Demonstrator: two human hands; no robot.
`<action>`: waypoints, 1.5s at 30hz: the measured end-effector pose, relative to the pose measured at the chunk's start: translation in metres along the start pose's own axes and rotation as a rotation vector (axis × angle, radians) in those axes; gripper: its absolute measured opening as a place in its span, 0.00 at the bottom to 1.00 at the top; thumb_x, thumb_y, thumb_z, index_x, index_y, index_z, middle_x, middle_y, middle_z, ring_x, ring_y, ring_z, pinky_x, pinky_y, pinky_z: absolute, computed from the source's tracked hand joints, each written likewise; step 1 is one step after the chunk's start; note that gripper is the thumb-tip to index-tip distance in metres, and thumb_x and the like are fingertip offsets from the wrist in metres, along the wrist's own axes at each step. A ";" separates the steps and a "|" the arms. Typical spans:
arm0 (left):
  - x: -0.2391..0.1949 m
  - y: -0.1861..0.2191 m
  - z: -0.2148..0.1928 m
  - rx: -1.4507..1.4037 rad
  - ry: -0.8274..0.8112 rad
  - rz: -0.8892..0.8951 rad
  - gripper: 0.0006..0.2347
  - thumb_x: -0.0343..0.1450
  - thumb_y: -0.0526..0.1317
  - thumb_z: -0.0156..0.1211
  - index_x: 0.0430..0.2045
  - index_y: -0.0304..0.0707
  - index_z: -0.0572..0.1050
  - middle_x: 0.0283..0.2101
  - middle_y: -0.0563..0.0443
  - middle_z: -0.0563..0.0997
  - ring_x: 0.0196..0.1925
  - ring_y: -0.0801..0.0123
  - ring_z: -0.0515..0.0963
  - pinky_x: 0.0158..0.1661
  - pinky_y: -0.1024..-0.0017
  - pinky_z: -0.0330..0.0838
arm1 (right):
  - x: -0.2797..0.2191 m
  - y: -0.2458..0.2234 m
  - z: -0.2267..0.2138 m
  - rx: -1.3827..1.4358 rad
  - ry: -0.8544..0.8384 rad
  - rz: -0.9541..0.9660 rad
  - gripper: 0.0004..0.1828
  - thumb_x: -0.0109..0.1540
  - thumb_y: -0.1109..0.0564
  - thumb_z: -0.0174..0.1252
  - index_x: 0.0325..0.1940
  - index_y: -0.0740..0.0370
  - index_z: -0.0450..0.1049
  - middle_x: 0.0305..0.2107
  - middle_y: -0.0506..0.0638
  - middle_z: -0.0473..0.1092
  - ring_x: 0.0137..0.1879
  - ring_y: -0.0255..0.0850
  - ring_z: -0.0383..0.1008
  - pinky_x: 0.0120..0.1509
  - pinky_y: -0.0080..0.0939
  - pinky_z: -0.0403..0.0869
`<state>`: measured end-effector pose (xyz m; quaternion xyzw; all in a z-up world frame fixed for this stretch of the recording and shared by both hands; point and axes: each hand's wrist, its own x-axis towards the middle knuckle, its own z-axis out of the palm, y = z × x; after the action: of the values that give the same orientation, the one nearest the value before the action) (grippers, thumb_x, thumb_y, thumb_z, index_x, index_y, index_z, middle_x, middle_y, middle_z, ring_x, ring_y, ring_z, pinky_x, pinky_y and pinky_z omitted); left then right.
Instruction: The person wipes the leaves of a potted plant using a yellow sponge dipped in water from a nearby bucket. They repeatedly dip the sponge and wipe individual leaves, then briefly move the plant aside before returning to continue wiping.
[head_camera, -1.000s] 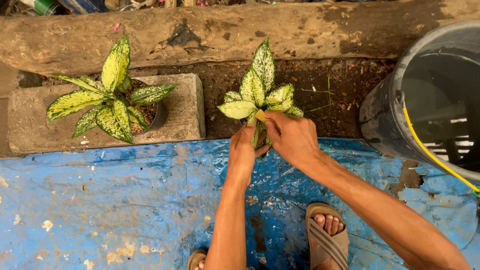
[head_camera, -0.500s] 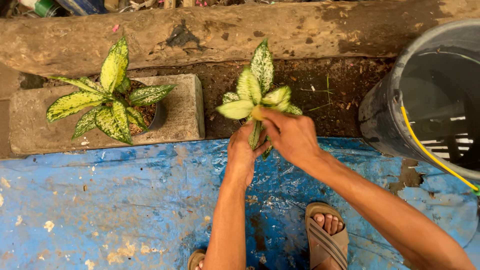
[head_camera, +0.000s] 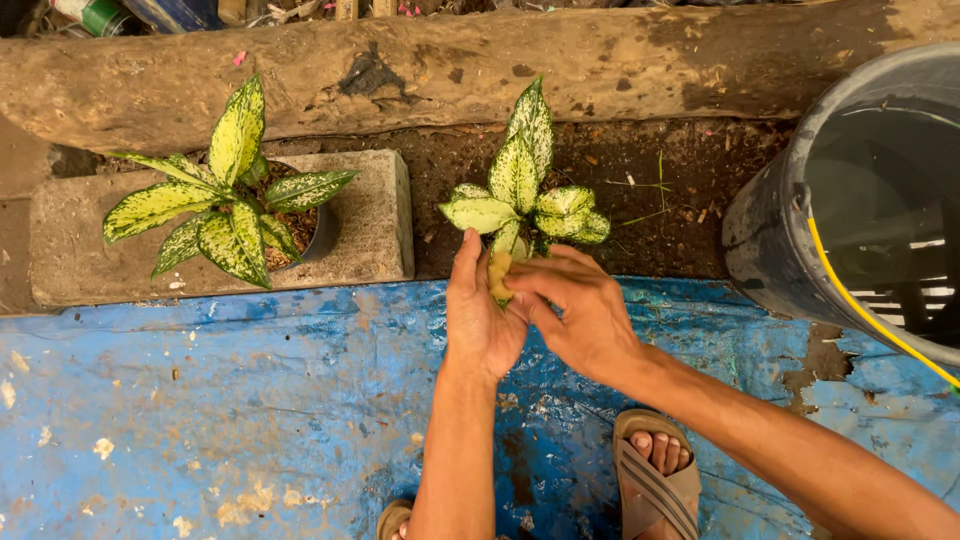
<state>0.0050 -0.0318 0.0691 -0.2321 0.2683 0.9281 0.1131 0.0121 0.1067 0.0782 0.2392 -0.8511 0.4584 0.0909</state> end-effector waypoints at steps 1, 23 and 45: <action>-0.002 0.000 0.000 0.006 -0.016 0.005 0.21 0.75 0.56 0.53 0.52 0.37 0.71 0.45 0.49 0.78 0.44 0.65 0.78 0.43 0.66 0.74 | -0.004 -0.002 0.001 0.007 -0.006 -0.015 0.09 0.60 0.64 0.63 0.45 0.61 0.82 0.44 0.52 0.80 0.55 0.47 0.79 0.74 0.57 0.65; -0.023 -0.014 -0.018 0.974 0.194 0.469 0.17 0.74 0.45 0.56 0.50 0.33 0.81 0.47 0.45 0.86 0.45 0.69 0.81 0.47 0.68 0.74 | -0.056 0.052 -0.089 -0.112 -0.259 0.635 0.14 0.57 0.59 0.57 0.46 0.64 0.78 0.35 0.54 0.81 0.35 0.45 0.84 0.43 0.48 0.79; 0.073 -0.078 -0.129 0.983 0.385 -0.056 0.23 0.80 0.51 0.40 0.65 0.35 0.68 0.66 0.36 0.73 0.65 0.50 0.71 0.63 0.66 0.63 | 0.046 0.130 -0.025 -0.003 -0.422 0.584 0.49 0.53 0.70 0.52 0.79 0.54 0.49 0.71 0.63 0.57 0.77 0.56 0.55 0.80 0.47 0.53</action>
<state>0.0156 -0.0319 -0.0980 -0.3251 0.6817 0.6297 0.1820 -0.0934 0.1728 0.0141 0.0754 -0.8841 0.4045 -0.2215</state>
